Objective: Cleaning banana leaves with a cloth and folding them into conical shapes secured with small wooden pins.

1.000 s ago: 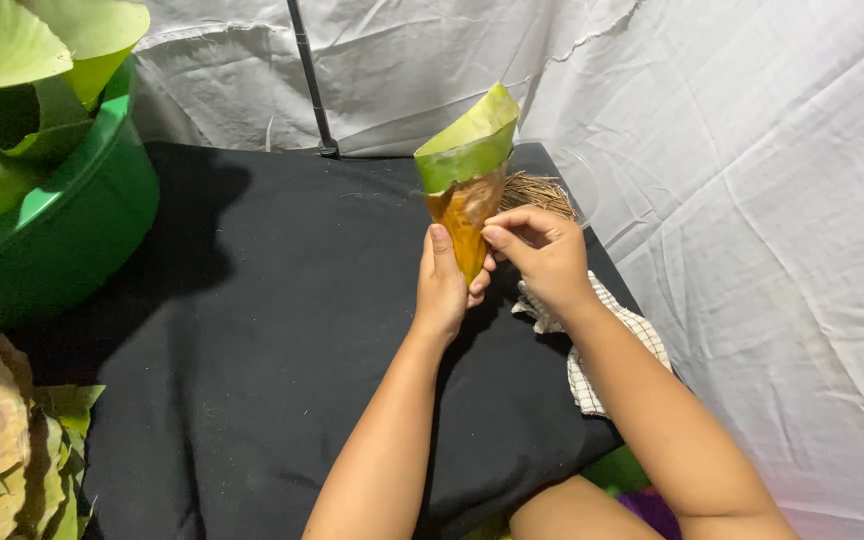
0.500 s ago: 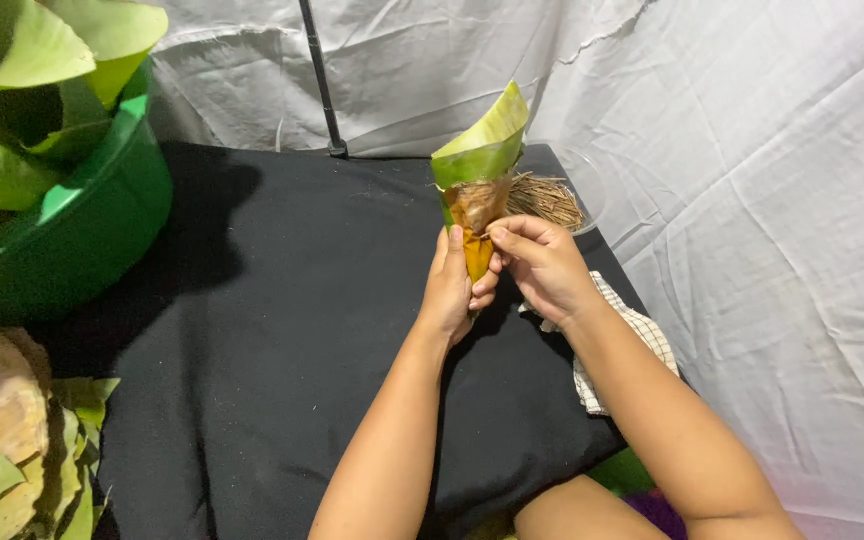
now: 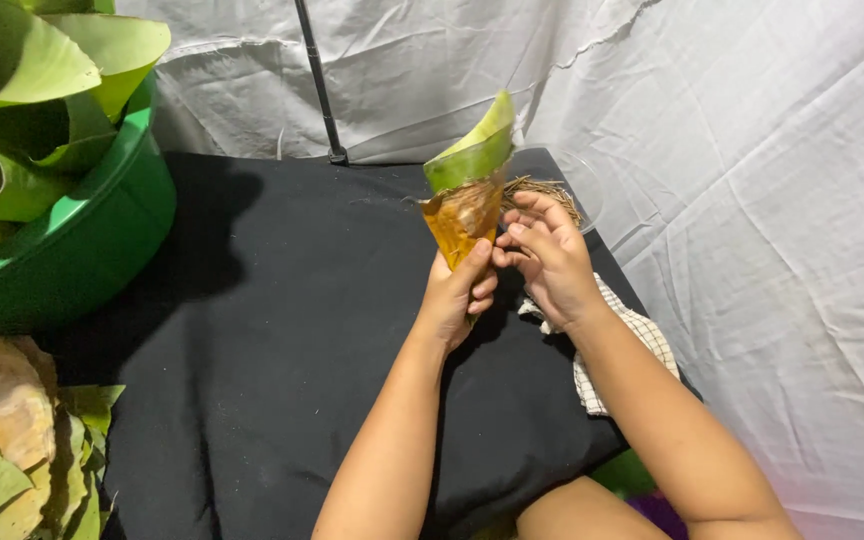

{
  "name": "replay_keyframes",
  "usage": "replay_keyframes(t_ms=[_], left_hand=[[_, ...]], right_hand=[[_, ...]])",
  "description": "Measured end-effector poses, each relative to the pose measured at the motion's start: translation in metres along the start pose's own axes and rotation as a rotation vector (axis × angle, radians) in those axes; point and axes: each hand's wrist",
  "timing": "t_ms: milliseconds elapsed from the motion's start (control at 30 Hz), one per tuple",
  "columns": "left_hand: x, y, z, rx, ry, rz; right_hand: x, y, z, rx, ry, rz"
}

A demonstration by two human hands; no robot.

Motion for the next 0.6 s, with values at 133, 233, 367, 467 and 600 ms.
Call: replay_keyframes(t_ms=[133,233,367,467,600], left_hand=[[0.006,0.008,0.003,0.061,-0.012,-0.012],[0.007,0.010,0.008,0.072,0.050,-0.023],[0.002,0.003,0.006,-0.041,0.128,0.095],[0.001,0.001,0.004,0.037,0.086,0.100],[0.001,-0.001,0.008,0.281,0.113,0.031]], right_hand=[[-0.003,0.012,-0.003,-0.039,0.016,0.026],[-0.002,0.020,0.001,-0.130,0.020,0.055],[0.002,0.016,0.010,-0.156,0.081,0.039],[0.004,0.011,0.014,-0.148,0.105,0.047],[0.002,0.013,0.015,-0.105,0.035,0.088]])
Point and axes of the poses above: each hand's wrist, its own x-axis towards the middle knuckle, its own z-axis out of the back of the hand, y = z × x, and after that the axes turned 7 degrees about x, right-handed
